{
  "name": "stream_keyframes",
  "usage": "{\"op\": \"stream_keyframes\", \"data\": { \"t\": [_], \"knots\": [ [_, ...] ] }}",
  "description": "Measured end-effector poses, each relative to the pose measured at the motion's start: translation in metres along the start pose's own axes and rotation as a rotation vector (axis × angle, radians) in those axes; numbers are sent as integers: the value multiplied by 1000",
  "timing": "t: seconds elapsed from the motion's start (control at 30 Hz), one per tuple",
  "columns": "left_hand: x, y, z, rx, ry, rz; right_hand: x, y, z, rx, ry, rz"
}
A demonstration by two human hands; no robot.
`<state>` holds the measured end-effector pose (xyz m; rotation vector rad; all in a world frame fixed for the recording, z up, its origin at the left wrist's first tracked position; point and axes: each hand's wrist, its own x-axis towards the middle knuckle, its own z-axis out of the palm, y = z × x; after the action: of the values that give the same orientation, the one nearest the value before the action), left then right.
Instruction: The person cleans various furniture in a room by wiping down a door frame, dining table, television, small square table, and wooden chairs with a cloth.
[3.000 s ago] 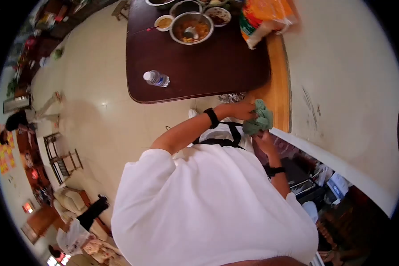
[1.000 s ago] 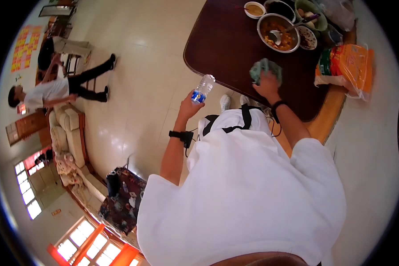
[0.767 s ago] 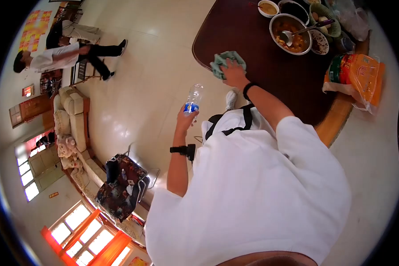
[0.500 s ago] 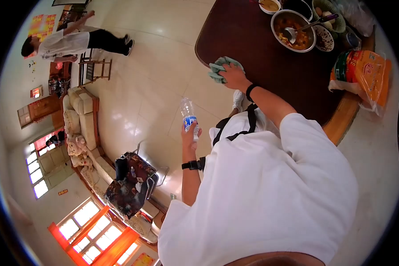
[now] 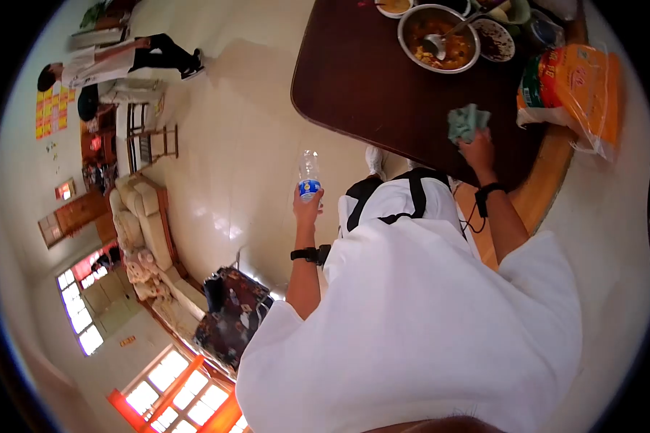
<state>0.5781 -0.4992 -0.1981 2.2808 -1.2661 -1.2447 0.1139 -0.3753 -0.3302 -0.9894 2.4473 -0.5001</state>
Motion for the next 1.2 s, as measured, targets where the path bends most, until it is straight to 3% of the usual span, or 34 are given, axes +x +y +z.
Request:
{"op": "stream_keyframes", "data": {
  "t": [0.1,0.13,0.17,0.2,0.27,0.3,0.4,0.5,0.67,0.73,0.83,0.93,1.13,1.2],
  "knots": [
    [-1,57,-1,260,-68,143,-13,57,-17,-3,154,161],
    [9,62,-1,271,-82,159,-15,74,-20,-3,138,320],
    [21,63,0,372,-50,390,-18,89,-22,-2,120,477],
    [31,66,-2,467,-17,621,-19,102,-21,2,130,493],
    [25,105,-9,598,-51,655,-19,118,-20,15,195,573],
    [23,127,-7,716,-66,678,-19,83,-53,99,51,642],
    [41,164,-12,784,-43,698,-11,80,-55,-20,43,663],
    [65,178,-25,740,-62,719,-2,95,-34,56,111,677],
    [117,171,-56,638,-141,666,0,48,3,64,184,762],
    [132,161,-69,541,-195,656,7,5,14,8,-26,654],
    [165,139,-91,590,-146,613,10,-89,43,-149,-21,411],
    [187,116,-116,623,-84,537,32,-176,75,-199,-98,314],
    [209,84,-157,590,6,381,141,-264,128,-113,-171,28],
    [202,88,-165,600,0,352,177,-295,134,-103,-161,77]
  ]
}}
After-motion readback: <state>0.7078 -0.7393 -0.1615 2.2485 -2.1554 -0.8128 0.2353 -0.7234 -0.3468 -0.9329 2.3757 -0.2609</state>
